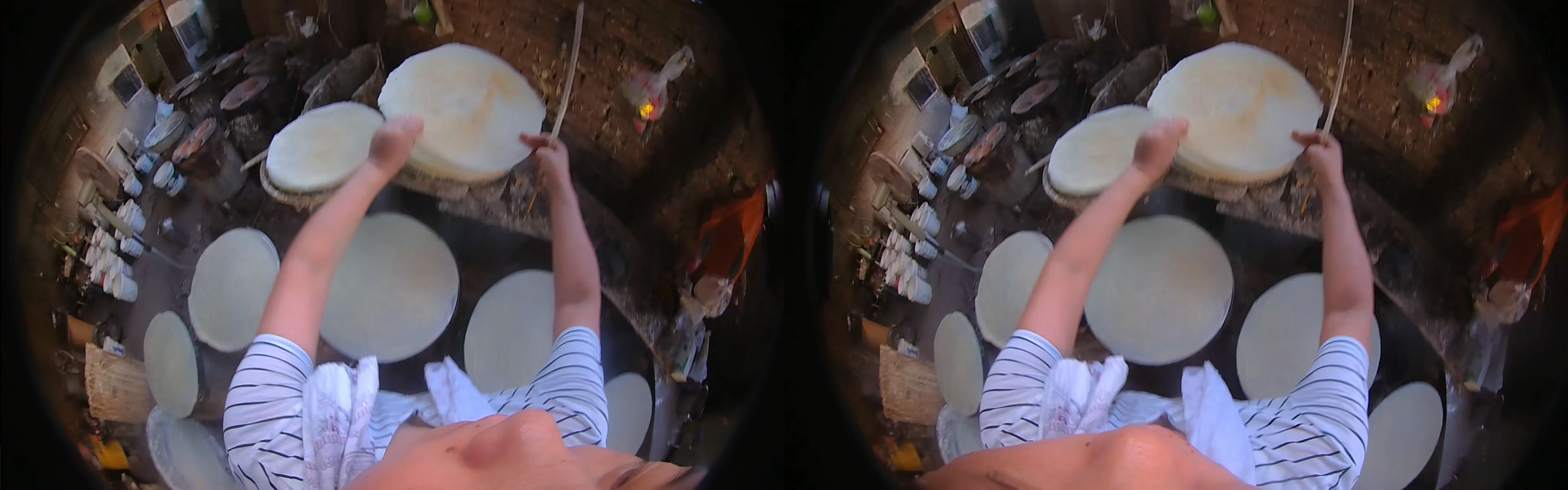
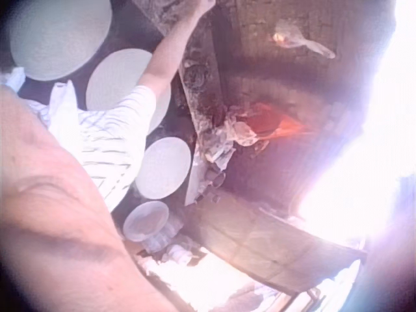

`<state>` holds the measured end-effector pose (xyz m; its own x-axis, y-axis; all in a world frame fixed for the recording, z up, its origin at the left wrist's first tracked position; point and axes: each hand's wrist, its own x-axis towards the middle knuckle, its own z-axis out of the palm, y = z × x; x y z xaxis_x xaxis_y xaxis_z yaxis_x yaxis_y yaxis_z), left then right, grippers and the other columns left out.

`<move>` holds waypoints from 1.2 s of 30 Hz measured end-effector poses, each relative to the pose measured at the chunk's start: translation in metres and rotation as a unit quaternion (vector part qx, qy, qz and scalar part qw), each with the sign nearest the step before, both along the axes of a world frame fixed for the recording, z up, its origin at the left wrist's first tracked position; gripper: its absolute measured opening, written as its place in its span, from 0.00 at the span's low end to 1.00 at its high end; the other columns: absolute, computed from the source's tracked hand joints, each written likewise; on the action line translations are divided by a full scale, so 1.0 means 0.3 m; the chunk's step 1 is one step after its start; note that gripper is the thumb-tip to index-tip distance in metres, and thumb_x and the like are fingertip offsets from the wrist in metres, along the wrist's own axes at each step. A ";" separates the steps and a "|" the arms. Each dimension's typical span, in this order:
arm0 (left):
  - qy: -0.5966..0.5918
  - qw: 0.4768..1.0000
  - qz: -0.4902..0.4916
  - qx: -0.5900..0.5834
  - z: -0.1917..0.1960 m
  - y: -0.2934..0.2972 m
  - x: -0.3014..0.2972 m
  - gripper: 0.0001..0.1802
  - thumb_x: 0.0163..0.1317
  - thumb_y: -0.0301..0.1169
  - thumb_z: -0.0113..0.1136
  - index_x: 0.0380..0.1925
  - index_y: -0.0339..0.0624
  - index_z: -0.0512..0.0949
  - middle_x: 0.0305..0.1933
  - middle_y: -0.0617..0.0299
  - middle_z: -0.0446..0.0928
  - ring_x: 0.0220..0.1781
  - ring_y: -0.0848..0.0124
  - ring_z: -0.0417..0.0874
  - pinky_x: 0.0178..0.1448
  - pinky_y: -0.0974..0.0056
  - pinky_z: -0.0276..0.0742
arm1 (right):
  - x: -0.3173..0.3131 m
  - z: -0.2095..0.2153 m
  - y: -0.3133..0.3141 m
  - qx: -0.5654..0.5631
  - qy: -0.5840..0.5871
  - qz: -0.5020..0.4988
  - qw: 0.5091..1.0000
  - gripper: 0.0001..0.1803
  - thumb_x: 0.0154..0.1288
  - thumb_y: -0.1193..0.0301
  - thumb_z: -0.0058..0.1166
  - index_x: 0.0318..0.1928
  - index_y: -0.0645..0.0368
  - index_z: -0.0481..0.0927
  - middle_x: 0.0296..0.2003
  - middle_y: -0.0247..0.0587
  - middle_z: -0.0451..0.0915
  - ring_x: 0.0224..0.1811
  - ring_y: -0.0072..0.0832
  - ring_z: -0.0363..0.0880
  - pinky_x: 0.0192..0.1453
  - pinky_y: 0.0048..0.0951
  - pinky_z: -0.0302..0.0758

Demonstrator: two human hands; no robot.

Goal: The person spreads rice batter onto circular steaming cloths using a ladle, peels the steamed sheets off with a stick, and places them onto drying racks.

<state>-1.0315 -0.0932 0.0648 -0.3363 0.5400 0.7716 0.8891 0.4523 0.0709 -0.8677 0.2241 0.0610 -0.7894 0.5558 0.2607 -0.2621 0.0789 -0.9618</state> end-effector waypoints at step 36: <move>-0.633 0.204 0.705 0.247 -1.000 -2.995 2.049 0.51 0.53 0.31 0.61 0.75 0.63 0.45 0.76 0.41 0.42 0.69 0.35 0.62 0.63 0.47 0.73 | 0.885 -0.506 -3.201 0.418 -0.073 0.700 0.574 0.25 0.62 0.75 0.51 0.60 0.51 0.65 0.39 0.59 0.79 0.41 0.55 0.80 0.43 0.53 0.75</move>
<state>-0.4169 -0.9917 -0.2353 0.0115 -0.8199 -0.5723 -0.9717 -0.1443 0.1872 -0.6023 -0.7363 -0.0907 -0.3576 -0.9216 -0.1510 -0.5537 0.3395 -0.7604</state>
